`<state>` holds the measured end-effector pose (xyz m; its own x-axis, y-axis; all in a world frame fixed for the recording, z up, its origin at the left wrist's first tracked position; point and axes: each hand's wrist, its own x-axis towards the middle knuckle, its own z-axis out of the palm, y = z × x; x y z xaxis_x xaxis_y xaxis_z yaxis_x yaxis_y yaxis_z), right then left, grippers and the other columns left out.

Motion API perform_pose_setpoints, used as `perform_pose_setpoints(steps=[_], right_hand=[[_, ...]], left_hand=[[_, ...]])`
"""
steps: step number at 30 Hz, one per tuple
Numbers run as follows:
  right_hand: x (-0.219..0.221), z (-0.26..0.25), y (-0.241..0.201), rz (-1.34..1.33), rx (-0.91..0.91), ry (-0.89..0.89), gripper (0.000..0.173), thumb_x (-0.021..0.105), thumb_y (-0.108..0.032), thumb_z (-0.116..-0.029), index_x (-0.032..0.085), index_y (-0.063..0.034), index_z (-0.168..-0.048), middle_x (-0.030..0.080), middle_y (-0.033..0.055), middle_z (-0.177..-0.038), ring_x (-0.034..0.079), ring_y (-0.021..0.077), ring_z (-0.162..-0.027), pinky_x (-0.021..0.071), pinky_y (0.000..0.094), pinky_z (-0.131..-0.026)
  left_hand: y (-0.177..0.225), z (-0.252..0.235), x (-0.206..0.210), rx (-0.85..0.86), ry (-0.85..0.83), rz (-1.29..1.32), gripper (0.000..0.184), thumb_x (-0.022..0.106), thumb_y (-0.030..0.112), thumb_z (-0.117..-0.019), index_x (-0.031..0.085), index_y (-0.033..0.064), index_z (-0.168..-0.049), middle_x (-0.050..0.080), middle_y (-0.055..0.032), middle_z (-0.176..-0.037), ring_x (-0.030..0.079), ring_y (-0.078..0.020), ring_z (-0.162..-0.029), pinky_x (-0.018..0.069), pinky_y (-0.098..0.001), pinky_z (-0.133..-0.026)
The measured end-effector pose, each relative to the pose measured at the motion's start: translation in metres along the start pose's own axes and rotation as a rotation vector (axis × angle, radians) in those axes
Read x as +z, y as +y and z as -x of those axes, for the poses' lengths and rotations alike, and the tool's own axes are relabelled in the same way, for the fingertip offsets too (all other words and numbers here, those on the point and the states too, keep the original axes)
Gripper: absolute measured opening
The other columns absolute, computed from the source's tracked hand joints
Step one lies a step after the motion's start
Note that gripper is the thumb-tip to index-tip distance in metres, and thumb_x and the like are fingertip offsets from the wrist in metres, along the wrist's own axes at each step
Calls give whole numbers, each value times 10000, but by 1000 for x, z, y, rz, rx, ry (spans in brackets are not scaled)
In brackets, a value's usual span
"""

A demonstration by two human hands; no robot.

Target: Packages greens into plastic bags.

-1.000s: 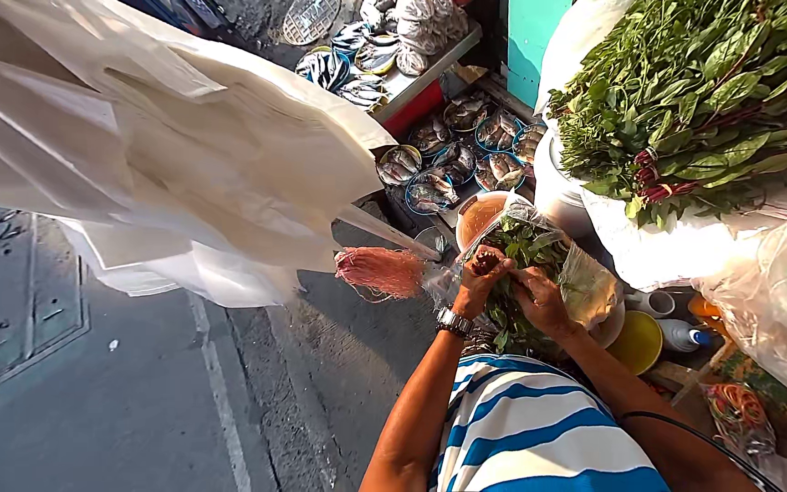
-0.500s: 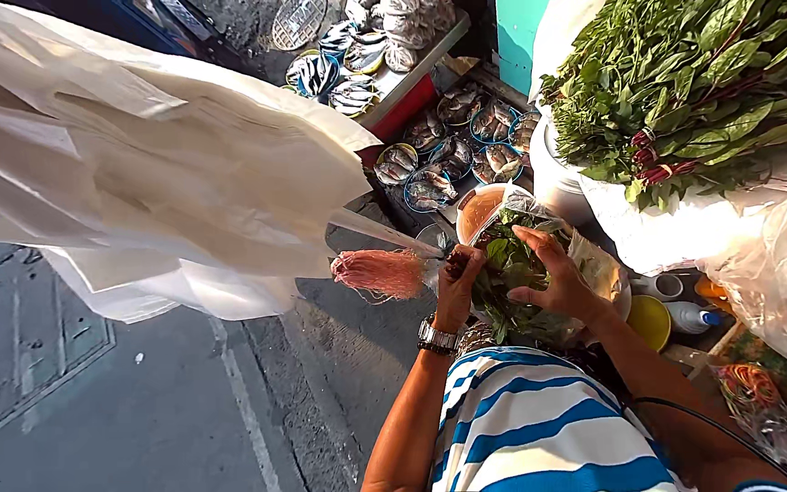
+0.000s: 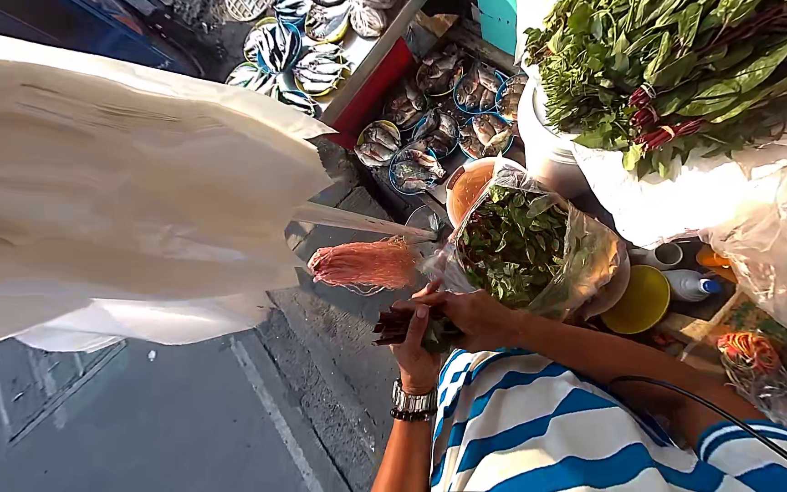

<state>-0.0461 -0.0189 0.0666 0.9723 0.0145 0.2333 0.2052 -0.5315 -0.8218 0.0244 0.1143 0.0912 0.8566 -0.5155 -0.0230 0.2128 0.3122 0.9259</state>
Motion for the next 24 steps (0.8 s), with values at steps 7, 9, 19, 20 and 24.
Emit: perform_pose_setpoints(steps=[7, 9, 19, 20, 24], right_hand=[[-15, 1, 64, -743, 283, -4, 520, 643, -327, -990, 606, 39, -1357, 607, 183, -1393, 571, 238, -1310, 450, 395, -1121], [-10, 3, 109, -562, 646, 239, 294, 623, -205, -1031, 682, 6, -1227, 671, 176, -1240, 672, 249, -1109, 547, 423, -982], [36, -24, 177, 68, 1027, -152, 348, 590, -172, -1009, 632, -19, -1319, 537, 261, -1414, 594, 445, -1229, 507, 618, -969], [28, -23, 177, 18, 1044, -123, 320, 593, -167, -1008, 649, -20, -1286, 560, 251, -1380, 582, 434, -1242, 489, 617, -993], [-15, -1, 163, -108, 813, 70, 201, 661, -76, -964, 728, 41, -1112, 701, 238, -1150, 663, 368, -1115, 492, 527, -1018]], left_hand=[[27, -1, -57, 72, 37, 147, 156, 632, 269, -986, 682, 151, -898, 721, -54, -790, 742, -214, -824, 603, -413, -894], [39, -2, -68, 89, 74, 156, 160, 626, 263, -972, 684, 158, -867, 711, -34, -765, 731, -189, -787, 609, -383, -839], [63, -28, -82, 190, 117, 40, 137, 654, 264, -984, 676, 155, -904, 701, -40, -745, 717, -186, -732, 615, -366, -778], [65, -32, -83, 202, 109, -38, 119, 672, 257, -982, 677, 153, -924, 708, -45, -758, 719, -187, -731, 619, -362, -769], [53, -44, -67, 120, 92, -318, 77, 763, 169, -915, 698, 156, -954, 748, -17, -811, 727, -136, -705, 633, -308, -694]])
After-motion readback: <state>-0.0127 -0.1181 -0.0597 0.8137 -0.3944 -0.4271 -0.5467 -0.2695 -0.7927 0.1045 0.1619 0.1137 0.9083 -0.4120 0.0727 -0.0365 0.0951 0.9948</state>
